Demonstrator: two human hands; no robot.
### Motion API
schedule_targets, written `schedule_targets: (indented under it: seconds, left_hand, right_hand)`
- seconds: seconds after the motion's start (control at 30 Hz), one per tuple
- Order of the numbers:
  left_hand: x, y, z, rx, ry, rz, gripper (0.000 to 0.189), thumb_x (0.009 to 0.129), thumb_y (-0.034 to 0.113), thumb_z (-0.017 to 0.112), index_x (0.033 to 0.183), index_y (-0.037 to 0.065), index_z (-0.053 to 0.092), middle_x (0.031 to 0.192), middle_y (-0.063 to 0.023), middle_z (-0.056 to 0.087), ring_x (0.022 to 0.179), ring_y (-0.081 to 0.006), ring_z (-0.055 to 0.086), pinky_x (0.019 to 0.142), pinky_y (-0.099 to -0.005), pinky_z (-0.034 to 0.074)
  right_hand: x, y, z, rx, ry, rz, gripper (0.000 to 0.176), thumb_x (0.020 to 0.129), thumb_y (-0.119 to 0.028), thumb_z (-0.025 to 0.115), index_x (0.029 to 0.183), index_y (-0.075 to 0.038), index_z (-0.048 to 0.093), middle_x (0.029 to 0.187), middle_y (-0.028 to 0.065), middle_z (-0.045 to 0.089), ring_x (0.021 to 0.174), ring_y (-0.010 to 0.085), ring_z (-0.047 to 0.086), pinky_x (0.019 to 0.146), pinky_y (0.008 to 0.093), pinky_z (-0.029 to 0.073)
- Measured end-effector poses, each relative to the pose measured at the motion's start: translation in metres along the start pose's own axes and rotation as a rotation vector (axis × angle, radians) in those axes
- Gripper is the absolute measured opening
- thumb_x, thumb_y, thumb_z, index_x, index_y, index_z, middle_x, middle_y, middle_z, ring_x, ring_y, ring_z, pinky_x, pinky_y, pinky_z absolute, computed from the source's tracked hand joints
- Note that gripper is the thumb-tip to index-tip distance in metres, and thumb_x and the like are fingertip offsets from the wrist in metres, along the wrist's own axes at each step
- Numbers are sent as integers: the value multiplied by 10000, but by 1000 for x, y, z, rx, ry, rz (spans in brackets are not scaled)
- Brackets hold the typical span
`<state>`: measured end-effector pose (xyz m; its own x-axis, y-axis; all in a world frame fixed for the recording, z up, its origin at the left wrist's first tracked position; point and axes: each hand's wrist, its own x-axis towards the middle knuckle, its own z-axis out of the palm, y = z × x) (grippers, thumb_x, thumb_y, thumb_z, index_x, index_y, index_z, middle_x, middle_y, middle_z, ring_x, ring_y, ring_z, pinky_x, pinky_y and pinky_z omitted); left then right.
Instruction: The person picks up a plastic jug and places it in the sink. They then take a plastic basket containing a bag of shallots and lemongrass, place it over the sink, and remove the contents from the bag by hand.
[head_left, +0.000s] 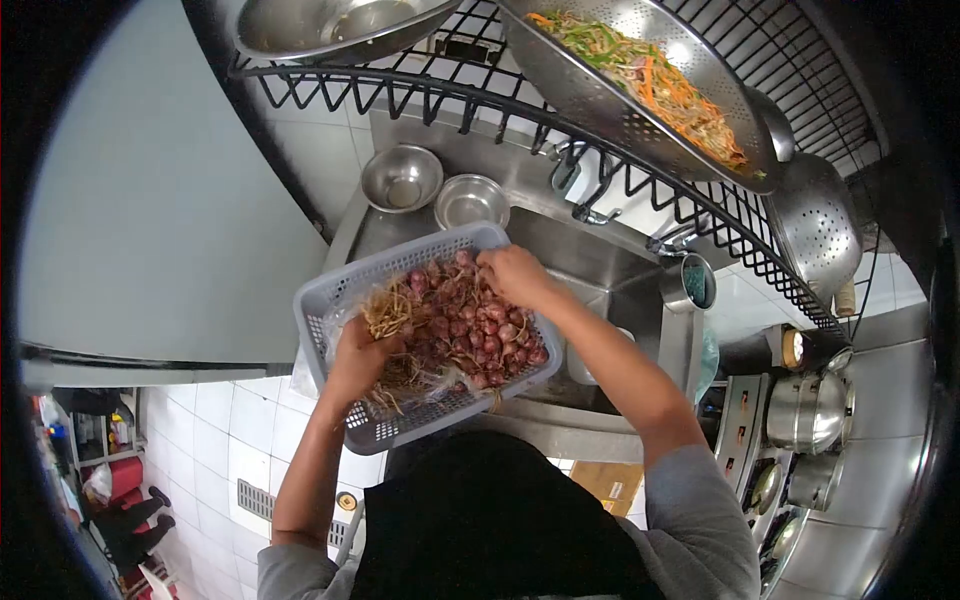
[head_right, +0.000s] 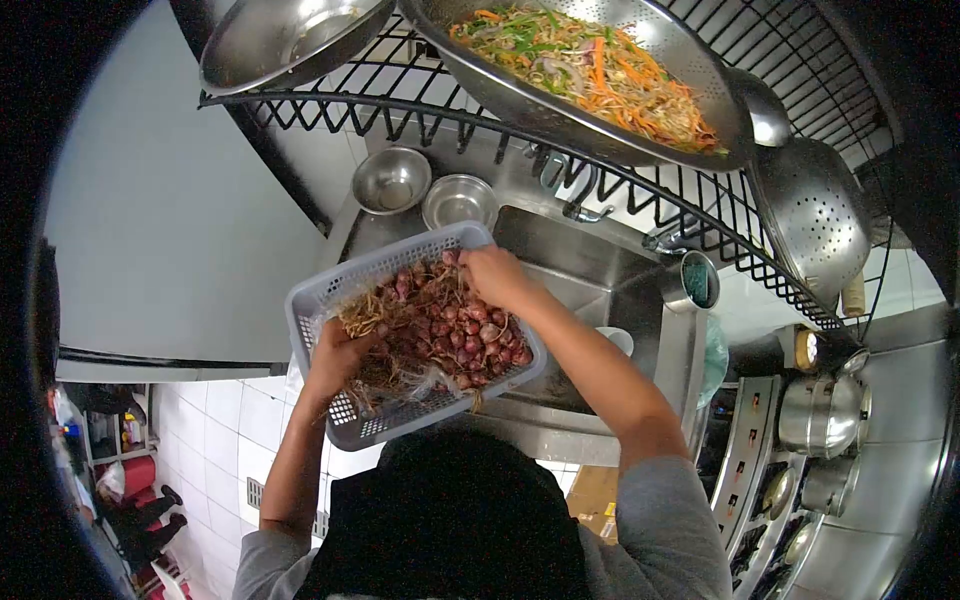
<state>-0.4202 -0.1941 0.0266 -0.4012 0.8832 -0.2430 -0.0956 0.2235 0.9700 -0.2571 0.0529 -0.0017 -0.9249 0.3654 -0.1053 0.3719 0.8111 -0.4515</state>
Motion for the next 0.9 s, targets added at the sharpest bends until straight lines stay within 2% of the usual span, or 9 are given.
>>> schedule_targets:
  seconds: [0.13, 0.27, 0.37, 0.47, 0.57, 0.67, 0.8, 0.83, 0.9]
  left_hand:
    - [-1, -1, 2, 7, 70, 92, 296, 867, -23, 564, 1161, -52, 560, 1038, -65, 647, 914, -133, 597, 780, -283, 493]
    - [-9, -9, -3, -71, 130, 28, 296, 856, -25, 556, 1151, -53, 565, 1027, -68, 652, 917, -139, 599, 798, -295, 485]
    - [-11, -7, -4, 6, 193, 80, 259, 860, -5, 566, 1114, -49, 587, 993, -63, 656, 898, -134, 595, 786, -288, 477]
    - [-12, -9, -9, -24, 243, 51, 211, 874, 22, 568, 1071, -41, 610, 954, -58, 657, 853, -121, 583, 750, -273, 469]
    - [-12, -15, -13, -133, 225, -18, 188, 888, 45, 565, 1050, -32, 621, 915, -45, 653, 790, -105, 564, 687, -262, 458]
    - [-11, -17, -11, -177, 219, 23, 180, 897, 63, 568, 1044, -26, 623, 878, -26, 643, 724, -89, 543, 614, -260, 440]
    - [-14, -9, -8, -276, 244, 64, 173, 903, 80, 578, 1040, -13, 629, 851, -14, 633, 695, -85, 534, 586, -255, 430]
    - [-15, -6, -6, -273, 239, 68, 173, 903, 80, 578, 1040, -13, 629, 851, -14, 633, 695, -85, 534, 586, -255, 430]
    - [-16, 4, -2, -175, 257, 154, 168, 904, 76, 575, 1042, -3, 630, 847, -3, 629, 716, -76, 529, 610, -246, 428]
  right_hand:
    - [38, 0, 20, -327, -253, 182, 200, 785, -115, 626, 939, 5, 668, 948, 223, 665, 922, 374, 640, 811, 466, 508]
    - [50, 1, 33, -300, -289, 207, 190, 767, -130, 634, 890, 9, 674, 922, 222, 666, 912, 377, 641, 816, 461, 508]
    - [48, 14, 54, -351, -168, 237, 232, 750, -137, 647, 932, 2, 680, 929, 205, 675, 912, 350, 653, 823, 436, 521]
    - [40, 21, 49, -180, -85, 186, 216, 761, -173, 656, 936, -51, 686, 911, 188, 673, 868, 355, 649, 796, 441, 511]
    - [29, 13, 18, 282, -57, 74, 252, 778, -249, 677, 931, -51, 644, 882, 186, 651, 854, 325, 631, 743, 423, 479]
    - [9, 4, -12, 250, -57, 44, 234, 796, -239, 674, 909, -40, 630, 866, 166, 648, 847, 309, 628, 745, 407, 480]
    - [-19, -14, -44, 611, -212, 189, 165, 805, -168, 663, 879, -31, 610, 850, 169, 631, 828, 337, 612, 736, 406, 474]
    - [-25, -16, -48, 612, -205, 190, 165, 805, -168, 663, 879, -31, 610, 850, 169, 631, 828, 337, 612, 736, 406, 474]
    - [-34, -23, -57, 87, 11, -142, 124, 804, -121, 642, 874, -25, 609, 825, 176, 628, 762, 368, 608, 680, 425, 478]
